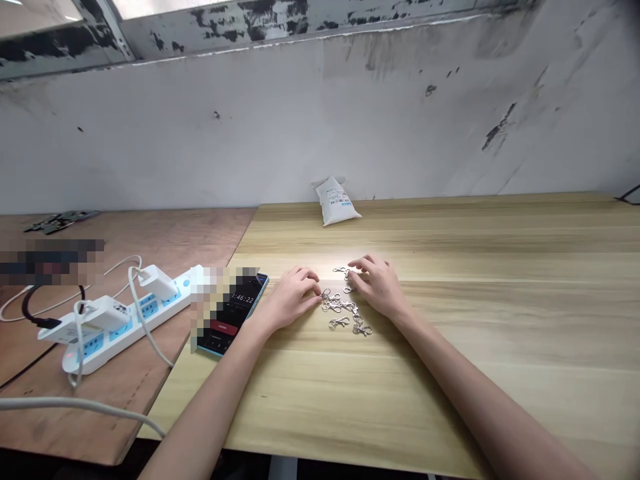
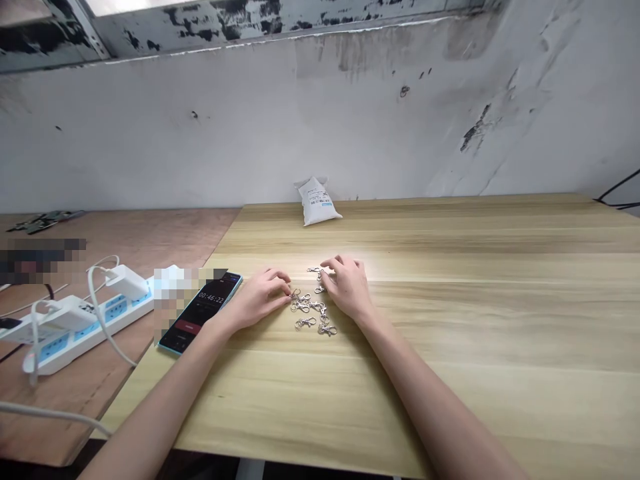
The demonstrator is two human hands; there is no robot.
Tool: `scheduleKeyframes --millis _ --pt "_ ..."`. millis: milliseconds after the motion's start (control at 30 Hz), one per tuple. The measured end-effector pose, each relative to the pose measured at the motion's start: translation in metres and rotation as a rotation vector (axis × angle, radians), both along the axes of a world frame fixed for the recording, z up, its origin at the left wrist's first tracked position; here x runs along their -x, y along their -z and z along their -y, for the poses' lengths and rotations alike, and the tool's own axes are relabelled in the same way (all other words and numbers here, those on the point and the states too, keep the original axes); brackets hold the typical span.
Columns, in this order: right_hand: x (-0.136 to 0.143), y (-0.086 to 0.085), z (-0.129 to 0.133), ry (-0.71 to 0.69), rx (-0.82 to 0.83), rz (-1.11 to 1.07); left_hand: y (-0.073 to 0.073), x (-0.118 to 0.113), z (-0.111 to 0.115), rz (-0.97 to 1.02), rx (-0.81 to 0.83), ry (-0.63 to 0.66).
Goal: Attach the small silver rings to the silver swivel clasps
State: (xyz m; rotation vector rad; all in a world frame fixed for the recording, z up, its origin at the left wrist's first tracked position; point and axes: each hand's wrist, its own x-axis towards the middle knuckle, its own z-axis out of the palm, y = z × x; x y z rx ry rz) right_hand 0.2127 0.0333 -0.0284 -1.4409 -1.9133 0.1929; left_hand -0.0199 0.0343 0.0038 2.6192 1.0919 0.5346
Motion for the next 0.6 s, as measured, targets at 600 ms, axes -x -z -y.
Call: scheduleKeyframes --millis 600 --pt "0.020 -0.021 0.022 -0.393 0.083 -0.240 -0.014 -0.006 0.008 0.400 0.179 -0.059"
